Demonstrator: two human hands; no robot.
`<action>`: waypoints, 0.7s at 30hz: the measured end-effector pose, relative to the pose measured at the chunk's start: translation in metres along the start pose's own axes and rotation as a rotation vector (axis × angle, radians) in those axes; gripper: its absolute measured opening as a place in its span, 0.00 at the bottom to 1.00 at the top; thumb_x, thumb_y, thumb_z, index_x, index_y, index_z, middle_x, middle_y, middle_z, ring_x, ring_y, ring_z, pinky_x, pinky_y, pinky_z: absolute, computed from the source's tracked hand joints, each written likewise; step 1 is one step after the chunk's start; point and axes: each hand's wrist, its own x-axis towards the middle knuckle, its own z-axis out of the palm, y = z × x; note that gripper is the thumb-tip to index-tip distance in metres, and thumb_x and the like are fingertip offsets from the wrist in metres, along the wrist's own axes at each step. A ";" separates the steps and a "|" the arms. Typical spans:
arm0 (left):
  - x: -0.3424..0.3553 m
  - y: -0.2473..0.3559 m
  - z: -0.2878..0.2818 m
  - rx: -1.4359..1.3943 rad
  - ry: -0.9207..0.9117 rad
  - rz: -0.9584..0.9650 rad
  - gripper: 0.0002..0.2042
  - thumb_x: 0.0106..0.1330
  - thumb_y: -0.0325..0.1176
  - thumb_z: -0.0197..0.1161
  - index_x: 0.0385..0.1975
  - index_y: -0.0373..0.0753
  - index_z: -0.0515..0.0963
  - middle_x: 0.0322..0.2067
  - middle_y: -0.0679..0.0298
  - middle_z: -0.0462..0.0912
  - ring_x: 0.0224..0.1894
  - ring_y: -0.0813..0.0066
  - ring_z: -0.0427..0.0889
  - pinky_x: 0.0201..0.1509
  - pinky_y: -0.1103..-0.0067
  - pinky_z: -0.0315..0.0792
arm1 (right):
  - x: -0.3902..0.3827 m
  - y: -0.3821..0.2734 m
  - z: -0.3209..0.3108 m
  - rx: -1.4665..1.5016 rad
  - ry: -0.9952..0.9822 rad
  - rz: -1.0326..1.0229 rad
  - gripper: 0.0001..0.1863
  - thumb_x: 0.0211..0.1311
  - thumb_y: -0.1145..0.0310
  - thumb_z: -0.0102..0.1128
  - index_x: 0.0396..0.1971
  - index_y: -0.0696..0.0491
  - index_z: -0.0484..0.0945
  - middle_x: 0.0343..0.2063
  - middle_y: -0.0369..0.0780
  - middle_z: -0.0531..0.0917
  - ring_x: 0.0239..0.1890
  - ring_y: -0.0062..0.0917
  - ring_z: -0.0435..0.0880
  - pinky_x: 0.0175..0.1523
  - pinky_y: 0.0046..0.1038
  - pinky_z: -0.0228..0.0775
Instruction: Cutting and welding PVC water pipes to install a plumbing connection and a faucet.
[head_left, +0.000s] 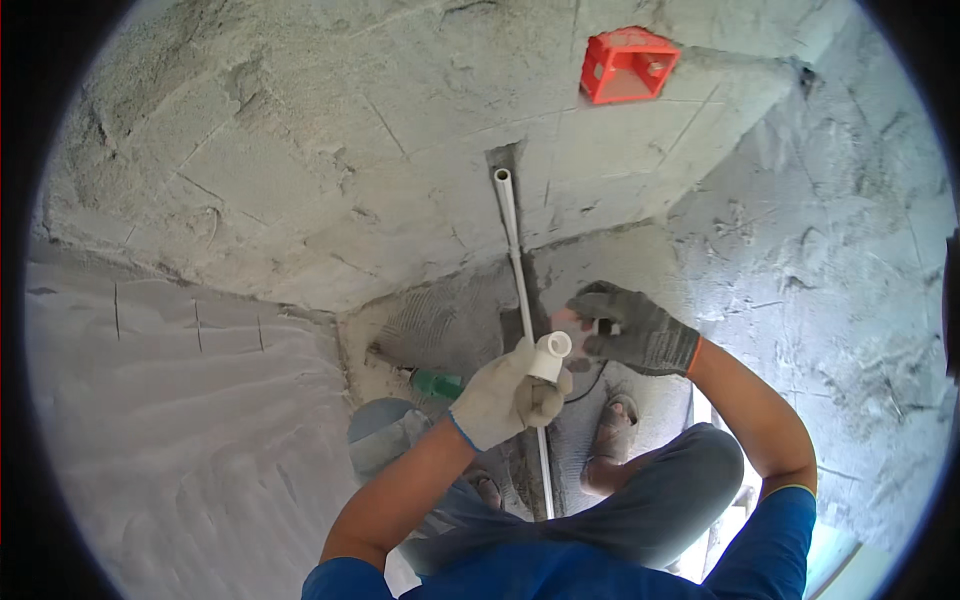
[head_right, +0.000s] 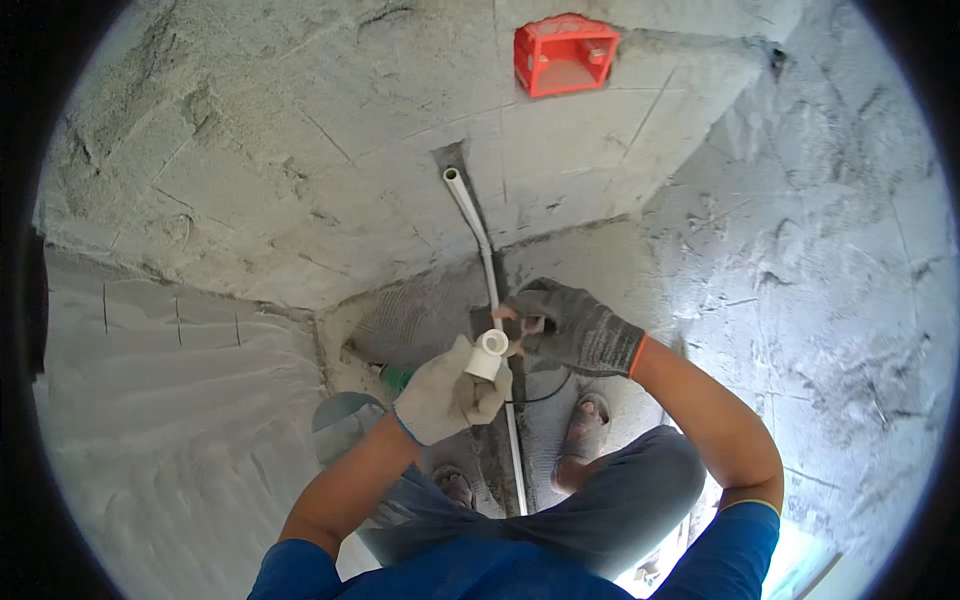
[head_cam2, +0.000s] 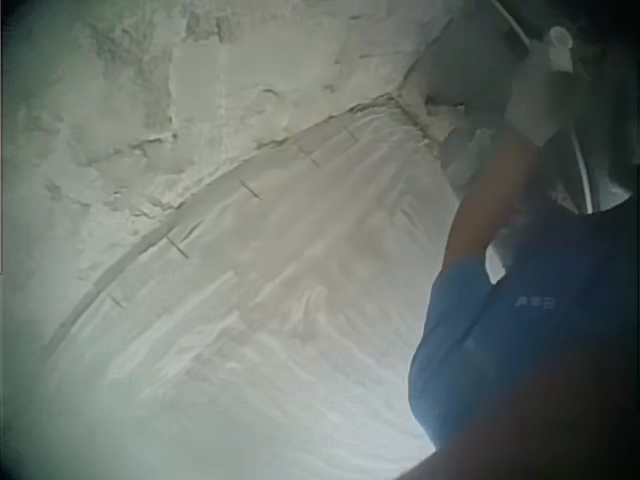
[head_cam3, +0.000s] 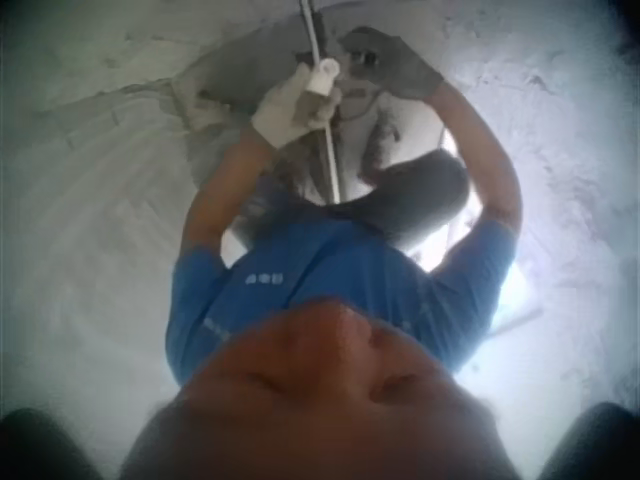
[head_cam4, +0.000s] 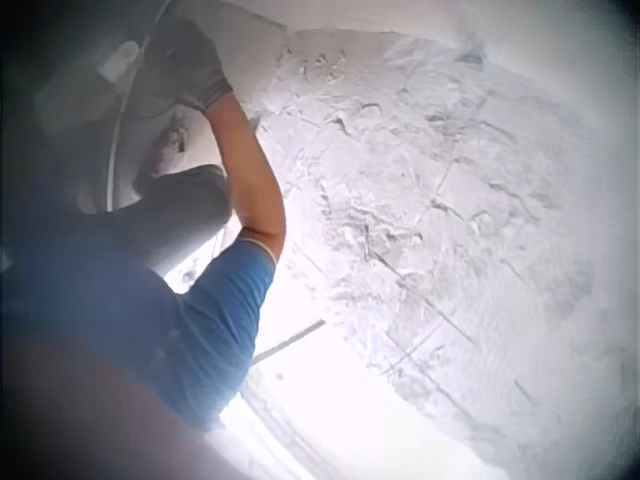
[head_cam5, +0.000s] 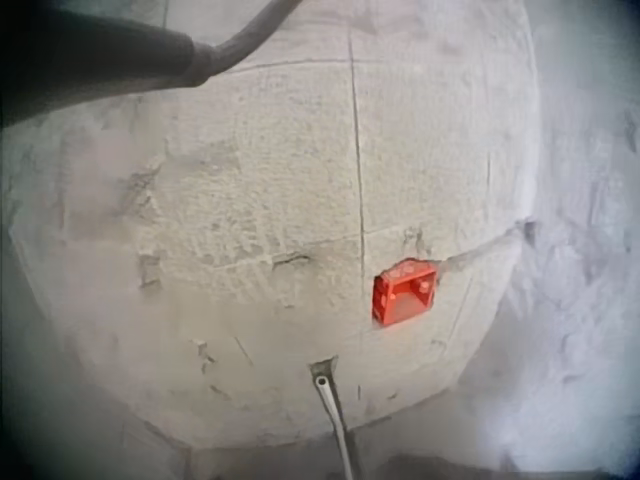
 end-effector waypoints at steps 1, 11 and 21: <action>-0.002 0.004 0.004 0.013 -0.017 0.010 0.24 0.72 0.57 0.51 0.52 0.41 0.72 0.38 0.61 0.82 0.29 0.75 0.82 0.26 0.81 0.68 | -0.004 -0.015 -0.006 -0.162 0.079 0.176 0.14 0.60 0.72 0.65 0.45 0.58 0.81 0.37 0.40 0.83 0.39 0.24 0.84 0.45 0.25 0.76; -0.005 0.011 0.044 0.374 -0.196 0.001 0.21 0.75 0.51 0.51 0.51 0.37 0.73 0.35 0.62 0.80 0.27 0.77 0.77 0.24 0.83 0.64 | -0.070 -0.058 0.037 -0.611 0.452 -0.173 0.12 0.53 0.70 0.69 0.39 0.55 0.81 0.29 0.44 0.83 0.30 0.39 0.84 0.35 0.35 0.77; -0.046 0.064 -0.007 -0.206 0.034 0.215 0.19 0.71 0.50 0.56 0.46 0.39 0.75 0.28 0.65 0.78 0.23 0.76 0.73 0.22 0.81 0.64 | -0.019 -0.020 0.079 0.004 0.541 0.352 0.12 0.63 0.65 0.62 0.42 0.54 0.79 0.30 0.44 0.83 0.29 0.36 0.84 0.34 0.34 0.75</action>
